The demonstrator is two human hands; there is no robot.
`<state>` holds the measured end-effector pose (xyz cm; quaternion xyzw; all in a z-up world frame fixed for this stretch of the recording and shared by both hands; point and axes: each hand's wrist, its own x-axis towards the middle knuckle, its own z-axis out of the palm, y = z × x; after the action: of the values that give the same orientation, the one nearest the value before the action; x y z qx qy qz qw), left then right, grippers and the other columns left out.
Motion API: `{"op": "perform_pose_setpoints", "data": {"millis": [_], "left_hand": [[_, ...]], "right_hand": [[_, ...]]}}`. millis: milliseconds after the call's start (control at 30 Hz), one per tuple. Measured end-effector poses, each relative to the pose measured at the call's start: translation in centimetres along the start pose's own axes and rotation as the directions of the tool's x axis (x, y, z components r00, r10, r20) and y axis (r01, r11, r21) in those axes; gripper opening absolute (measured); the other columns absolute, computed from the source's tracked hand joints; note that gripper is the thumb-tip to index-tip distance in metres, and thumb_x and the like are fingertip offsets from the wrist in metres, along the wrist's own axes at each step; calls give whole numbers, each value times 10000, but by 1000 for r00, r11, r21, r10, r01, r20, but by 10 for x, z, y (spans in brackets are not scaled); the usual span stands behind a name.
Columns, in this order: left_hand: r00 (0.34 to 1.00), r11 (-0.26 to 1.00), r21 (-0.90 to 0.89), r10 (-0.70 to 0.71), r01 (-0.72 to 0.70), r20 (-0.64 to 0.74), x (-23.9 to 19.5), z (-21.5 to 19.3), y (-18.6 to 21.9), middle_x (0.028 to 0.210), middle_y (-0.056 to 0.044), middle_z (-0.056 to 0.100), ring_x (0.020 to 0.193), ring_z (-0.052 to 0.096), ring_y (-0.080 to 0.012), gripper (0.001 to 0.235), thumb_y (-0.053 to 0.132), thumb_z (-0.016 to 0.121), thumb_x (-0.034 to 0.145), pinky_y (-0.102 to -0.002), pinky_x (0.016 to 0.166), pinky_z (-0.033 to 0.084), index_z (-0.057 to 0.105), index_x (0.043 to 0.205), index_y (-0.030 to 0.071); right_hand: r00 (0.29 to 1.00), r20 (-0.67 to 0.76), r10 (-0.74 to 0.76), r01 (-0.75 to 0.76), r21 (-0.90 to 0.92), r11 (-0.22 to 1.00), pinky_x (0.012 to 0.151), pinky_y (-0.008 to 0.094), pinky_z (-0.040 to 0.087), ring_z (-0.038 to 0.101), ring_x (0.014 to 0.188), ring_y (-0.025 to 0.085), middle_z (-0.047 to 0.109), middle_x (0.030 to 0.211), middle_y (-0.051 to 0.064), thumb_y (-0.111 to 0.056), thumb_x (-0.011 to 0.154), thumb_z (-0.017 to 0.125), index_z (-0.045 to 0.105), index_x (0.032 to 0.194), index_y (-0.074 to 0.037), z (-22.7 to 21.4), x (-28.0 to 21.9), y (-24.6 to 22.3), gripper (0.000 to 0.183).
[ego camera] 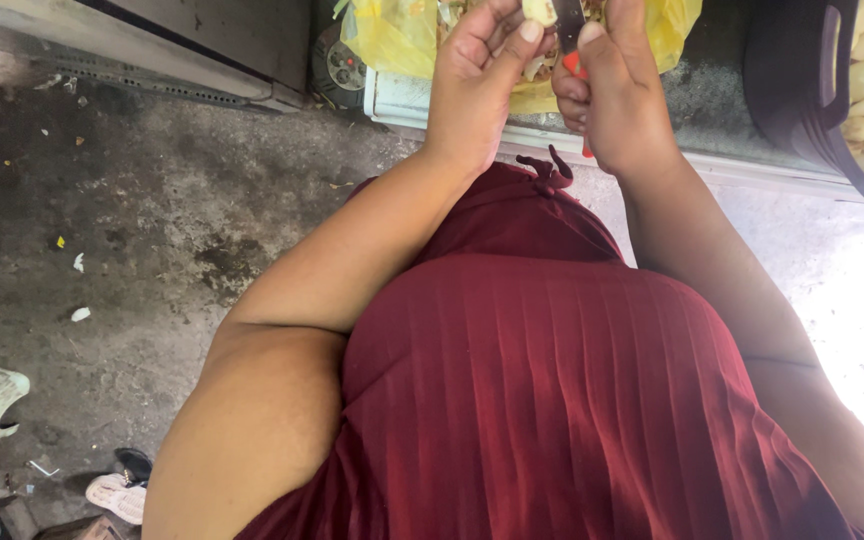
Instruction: The person peels garlic cloves one by one using a small knife, removing the outer skin and placing the peeled cloves into a purple bowl. The peels are discarded into a yellow plastic bag.
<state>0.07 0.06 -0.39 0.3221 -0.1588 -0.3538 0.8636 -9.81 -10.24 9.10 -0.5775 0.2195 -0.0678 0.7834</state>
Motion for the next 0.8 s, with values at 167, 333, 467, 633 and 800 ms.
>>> {"op": "perform_pose_setpoints", "data": {"millis": [167,333,467,633,800], "left_hand": [[1000,1000,-1,-5,5,30,0,0,-4,1193,-104,695,1127,655,-157,217,31,608,1114,-328,1072,518,602,1312,-58],[998,994,99,40,-44,40,11,-1,-4,1210,-81,693,1119,661,-134,241,-13,614,1080,-305,1029,540,594,1320,-31],[989,939,311,125,-146,84,23,-5,3,1137,-65,706,1042,677,-109,186,-42,637,1069,-262,928,558,616,1251,-14],[984,826,535,166,-176,66,32,-9,14,1030,-45,725,939,704,-90,133,-32,682,1057,-249,890,582,639,1180,-2],[996,893,440,72,-91,60,38,-5,17,1093,-46,717,991,687,-103,177,-22,677,1035,-258,911,579,641,1208,-15]], "right_hand": [[1000,-17,22,-21,16,1000,532,253,294,327,597,89,387,751,14,-200,1180,357,296,1586,-172,2,3,-3,412],[997,6,75,-75,152,986,531,272,302,319,542,99,374,703,24,-209,1166,348,355,1455,-168,-2,6,-8,292],[992,-7,125,-120,230,966,539,290,331,349,566,130,410,736,45,-209,1146,338,362,1466,-194,-7,13,-10,321],[997,-32,69,-65,117,991,549,304,355,388,576,143,457,738,66,-220,1160,346,313,1530,-190,-12,17,-10,373],[986,-95,-140,135,-53,989,515,250,335,402,562,85,494,785,32,-152,1210,513,376,1568,-103,-9,22,-10,387]]}}
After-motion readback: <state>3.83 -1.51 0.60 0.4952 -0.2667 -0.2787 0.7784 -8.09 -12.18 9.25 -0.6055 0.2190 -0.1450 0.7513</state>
